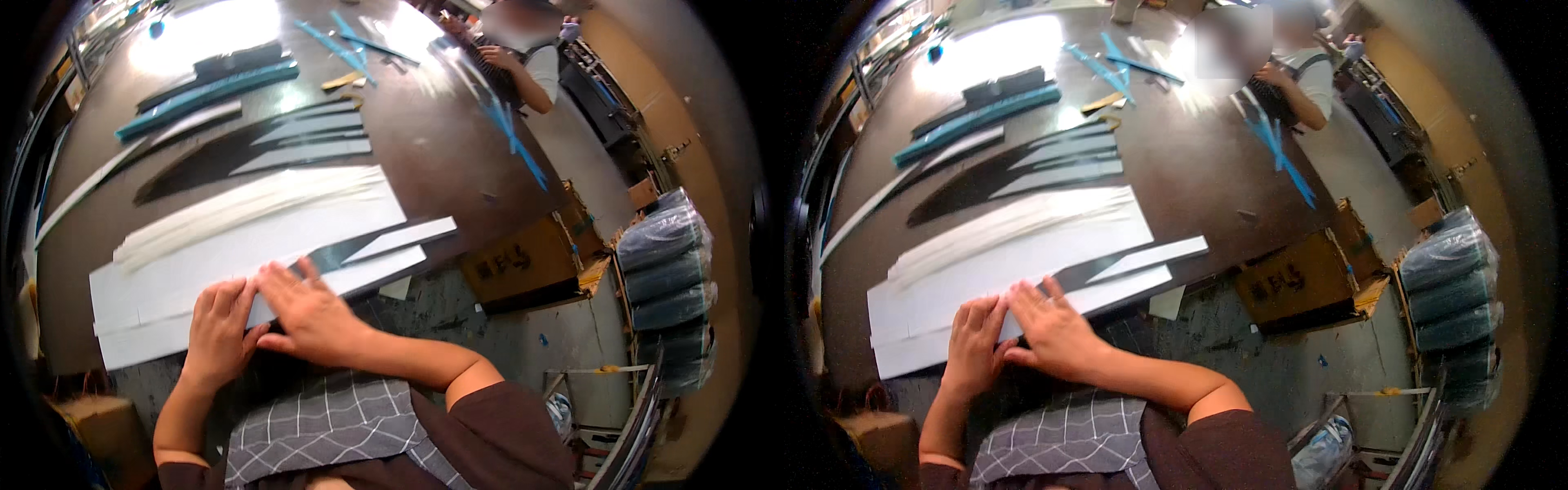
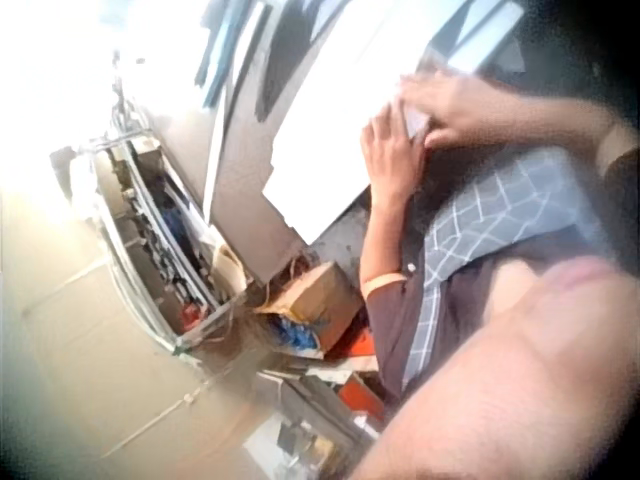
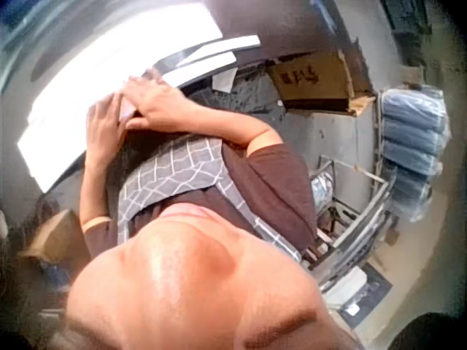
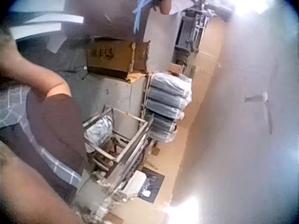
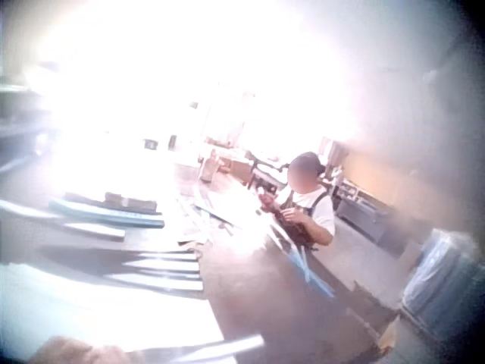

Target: The person aligns and stacks multiple white paper strips on a workbench. They carefully position the strips to form a layered pattern, occasionally adjusting the alignment by hand. The person also handles blue tape and other paper pieces during the process.

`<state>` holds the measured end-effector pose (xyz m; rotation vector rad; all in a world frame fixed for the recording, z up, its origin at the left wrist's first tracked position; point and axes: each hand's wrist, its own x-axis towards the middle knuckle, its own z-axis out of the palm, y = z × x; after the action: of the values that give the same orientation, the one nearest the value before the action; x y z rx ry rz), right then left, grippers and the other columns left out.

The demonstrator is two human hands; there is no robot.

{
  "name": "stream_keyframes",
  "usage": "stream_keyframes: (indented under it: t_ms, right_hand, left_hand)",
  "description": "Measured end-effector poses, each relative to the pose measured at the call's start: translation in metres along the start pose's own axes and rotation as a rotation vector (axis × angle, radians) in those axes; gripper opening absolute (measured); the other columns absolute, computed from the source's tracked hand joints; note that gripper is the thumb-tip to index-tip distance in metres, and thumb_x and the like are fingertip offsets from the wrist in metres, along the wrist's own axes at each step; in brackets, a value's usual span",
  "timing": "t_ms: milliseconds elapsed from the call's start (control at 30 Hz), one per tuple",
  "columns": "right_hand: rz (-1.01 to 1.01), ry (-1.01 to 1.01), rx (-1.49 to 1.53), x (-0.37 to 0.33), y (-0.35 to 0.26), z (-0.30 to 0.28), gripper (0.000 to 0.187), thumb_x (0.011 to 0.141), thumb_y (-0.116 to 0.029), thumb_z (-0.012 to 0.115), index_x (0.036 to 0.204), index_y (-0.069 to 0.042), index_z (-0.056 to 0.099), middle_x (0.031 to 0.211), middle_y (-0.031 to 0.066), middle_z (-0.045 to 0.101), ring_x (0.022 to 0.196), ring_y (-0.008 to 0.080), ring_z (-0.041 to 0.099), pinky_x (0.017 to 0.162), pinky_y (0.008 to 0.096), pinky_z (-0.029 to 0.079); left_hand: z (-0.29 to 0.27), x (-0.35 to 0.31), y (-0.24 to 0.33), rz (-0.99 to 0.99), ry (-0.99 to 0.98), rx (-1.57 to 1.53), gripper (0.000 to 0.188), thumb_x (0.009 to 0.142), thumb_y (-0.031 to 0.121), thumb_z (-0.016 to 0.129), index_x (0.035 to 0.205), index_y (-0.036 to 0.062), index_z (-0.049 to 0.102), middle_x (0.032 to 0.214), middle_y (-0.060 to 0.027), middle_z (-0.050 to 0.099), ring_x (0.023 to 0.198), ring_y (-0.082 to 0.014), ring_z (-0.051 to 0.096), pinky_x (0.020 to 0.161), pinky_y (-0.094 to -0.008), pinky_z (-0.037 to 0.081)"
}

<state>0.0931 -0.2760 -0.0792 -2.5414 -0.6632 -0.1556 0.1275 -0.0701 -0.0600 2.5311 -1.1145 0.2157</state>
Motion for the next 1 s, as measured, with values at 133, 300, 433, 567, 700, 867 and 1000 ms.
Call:
stream_keyframes:
  t_ms: [133, 300, 433, 567, 700, 867, 1000]
  right_hand:
    - [0.142, 0.016, -0.185, -0.018, 0.018, -0.033, 0.085, 0.093, -0.056, 0.06, 0.147, 0.006, 0.041, 0.153, 0.0251, 0.042, 0.149, 0.035, 0.033, 0.122, 0.0556, 0.015]
    - [0.137, 0.057, -0.243, -0.015, 0.038, -0.033, 0.084, 0.096, -0.061, 0.052, 0.145, 0.007, 0.044, 0.151, 0.0283, 0.043, 0.147, 0.0368, 0.035, 0.123, 0.0549, 0.013]
    - [0.145, 0.05, -0.132, 0.0, 0.053, -0.045, 0.078, 0.098, -0.056, 0.053, 0.142, 0.008, 0.046, 0.149, 0.0293, 0.044, 0.145, 0.0396, 0.038, 0.119, 0.0563, 0.024]
    - [0.244, 0.177, 0.128, 0.014, 0.09, -0.07, 0.06, 0.098, -0.04, 0.061, 0.135, 0.008, 0.055, 0.144, 0.0292, 0.051, 0.136, 0.0365, 0.049, 0.109, 0.054, 0.041]
    - [0.632, 0.366, 1.015, 0.057, 0.168, -0.102, 0.049, 0.103, -0.037, 0.056, 0.129, 0.005, 0.059, 0.126, 0.0185, 0.063, 0.117, 0.0274, 0.061, 0.099, 0.0434, 0.053]
    - [0.79, 0.374, 1.477, 0.088, 0.198, -0.13, 0.044, 0.104, -0.032, 0.054, 0.128, 0.005, 0.054, 0.122, 0.0236, 0.059, 0.114, 0.0296, 0.061, 0.1, 0.045, 0.053]
    - [0.842, 0.396, 1.396, 0.096, 0.194, -0.127, 0.037, 0.101, -0.027, 0.059, 0.124, 0.003, 0.059, 0.114, 0.02, 0.064, 0.106, 0.0252, 0.065, 0.099, 0.0414, 0.053]
  left_hand:
    - [-0.007, -0.007, 0.005, -0.044, -0.02, -0.033, 0.069, 0.082, 0.033, 0.076, 0.137, -0.0009, 0.053, 0.139, -0.0184, 0.052, 0.129, -0.0394, 0.049, 0.109, -0.0496, 0.041]
    - [-0.005, 0.007, 0.0, -0.058, -0.141, 0.011, 0.075, 0.089, 0.046, 0.067, 0.144, -0.0025, 0.047, 0.152, -0.021, 0.042, 0.144, -0.0385, 0.038, 0.119, -0.0493, 0.031]
    - [-0.002, 0.02, -0.008, -0.084, -0.213, 0.017, 0.081, 0.095, 0.055, 0.057, 0.149, -0.0035, 0.039, 0.157, -0.0232, 0.036, 0.148, -0.0392, 0.03, 0.123, -0.0487, 0.023]
    - [-0.005, 0.024, -0.004, -0.071, -0.21, 0.023, 0.077, 0.094, 0.047, 0.064, 0.148, -0.0039, 0.042, 0.156, -0.0235, 0.037, 0.147, -0.0387, 0.032, 0.122, -0.0478, 0.026]
    - [-0.014, 0.042, -0.011, -0.056, -0.18, -0.011, 0.079, 0.089, 0.037, 0.072, 0.151, 0.0002, 0.039, 0.159, -0.0222, 0.033, 0.149, -0.0371, 0.03, 0.123, -0.0463, 0.025]
    - [-0.02, 0.104, -0.086, -0.234, -0.178, 0.126, 0.068, 0.098, 0.036, 0.061, 0.151, -0.0014, 0.04, 0.158, -0.0223, 0.037, 0.147, -0.037, 0.033, 0.121, -0.0429, 0.028]
    - [-0.011, 0.109, -0.095, -0.255, -0.237, 0.237, 0.069, 0.103, 0.047, 0.048, 0.149, -0.0042, 0.041, 0.156, -0.0236, 0.037, 0.146, -0.0362, 0.033, 0.12, -0.0419, 0.029]
